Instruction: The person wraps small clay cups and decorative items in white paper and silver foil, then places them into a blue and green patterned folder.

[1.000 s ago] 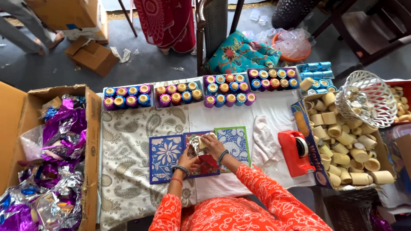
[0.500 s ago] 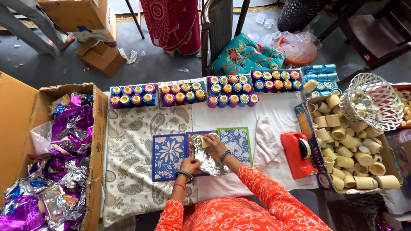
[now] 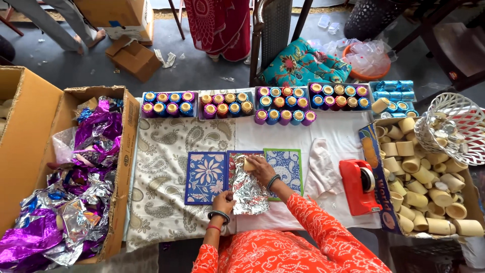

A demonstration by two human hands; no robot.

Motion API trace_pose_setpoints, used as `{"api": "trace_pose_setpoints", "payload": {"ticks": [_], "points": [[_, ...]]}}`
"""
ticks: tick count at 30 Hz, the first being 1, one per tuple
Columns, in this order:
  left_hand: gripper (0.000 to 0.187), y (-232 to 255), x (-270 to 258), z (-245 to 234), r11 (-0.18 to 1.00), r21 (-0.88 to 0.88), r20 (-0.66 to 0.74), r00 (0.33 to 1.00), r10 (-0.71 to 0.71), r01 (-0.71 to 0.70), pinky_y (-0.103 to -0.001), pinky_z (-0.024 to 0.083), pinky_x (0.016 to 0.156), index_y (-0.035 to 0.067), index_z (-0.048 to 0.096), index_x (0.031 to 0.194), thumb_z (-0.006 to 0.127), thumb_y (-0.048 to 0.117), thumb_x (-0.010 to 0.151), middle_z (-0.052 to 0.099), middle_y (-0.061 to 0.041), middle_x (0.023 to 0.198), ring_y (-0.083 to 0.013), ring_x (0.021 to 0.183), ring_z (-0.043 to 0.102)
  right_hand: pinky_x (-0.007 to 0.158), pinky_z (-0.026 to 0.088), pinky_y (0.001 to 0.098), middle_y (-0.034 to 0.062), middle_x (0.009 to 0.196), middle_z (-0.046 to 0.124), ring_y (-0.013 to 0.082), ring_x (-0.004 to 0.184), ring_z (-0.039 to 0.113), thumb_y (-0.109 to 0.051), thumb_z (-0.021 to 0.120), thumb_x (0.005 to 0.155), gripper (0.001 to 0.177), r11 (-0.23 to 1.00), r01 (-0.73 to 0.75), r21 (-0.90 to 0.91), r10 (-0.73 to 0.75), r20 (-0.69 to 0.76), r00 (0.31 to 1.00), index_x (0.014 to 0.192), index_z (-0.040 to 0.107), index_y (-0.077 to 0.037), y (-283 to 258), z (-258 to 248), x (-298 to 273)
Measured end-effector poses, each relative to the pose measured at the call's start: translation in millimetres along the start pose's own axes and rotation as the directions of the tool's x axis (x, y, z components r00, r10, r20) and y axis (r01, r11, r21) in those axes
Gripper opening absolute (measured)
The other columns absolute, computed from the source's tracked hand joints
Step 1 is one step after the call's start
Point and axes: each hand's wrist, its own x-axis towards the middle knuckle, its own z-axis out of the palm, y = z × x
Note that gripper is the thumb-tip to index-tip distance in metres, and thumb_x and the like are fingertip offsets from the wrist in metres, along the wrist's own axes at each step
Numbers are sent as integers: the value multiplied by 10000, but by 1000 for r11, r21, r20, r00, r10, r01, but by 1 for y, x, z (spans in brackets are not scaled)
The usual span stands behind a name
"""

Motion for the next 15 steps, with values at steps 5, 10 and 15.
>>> {"api": "trace_pose_setpoints", "payload": {"ticks": [5, 10, 15], "points": [[425, 101, -40, -24, 865, 484, -429, 826, 365, -131, -447, 530, 926, 19, 695, 1088, 820, 149, 702, 628, -187, 1210, -367, 1081, 634, 1143, 426, 421, 98, 1477, 549, 329, 1361, 503, -98, 778, 792, 682, 995, 90, -44, -91, -32, 995, 1434, 551, -145, 4, 1, 0], [380, 140, -28, 10, 855, 305, -334, 794, 508, -419, -440, 532, 991, 20, 640, 1204, 723, 127, 850, 588, -148, 1307, -341, 1190, 619, 1137, 443, 418, 94, 1464, 567, 327, 1354, 516, -80, 766, 794, 674, 993, 106, -54, -109, -56, 993, 1432, 561, -147, 6, 3, -3], [460, 107, 37, 56, 981, -161, -255, 965, 61, -105, -407, 590, 853, 29, 557, 1292, 696, 181, 881, 567, -157, 1300, -311, 927, 727, 1127, 459, 405, 95, 1444, 593, 312, 1339, 539, -94, 773, 775, 662, 995, 86, -50, -90, -95, 991, 1406, 575, -135, 3, -2, -1]]}}
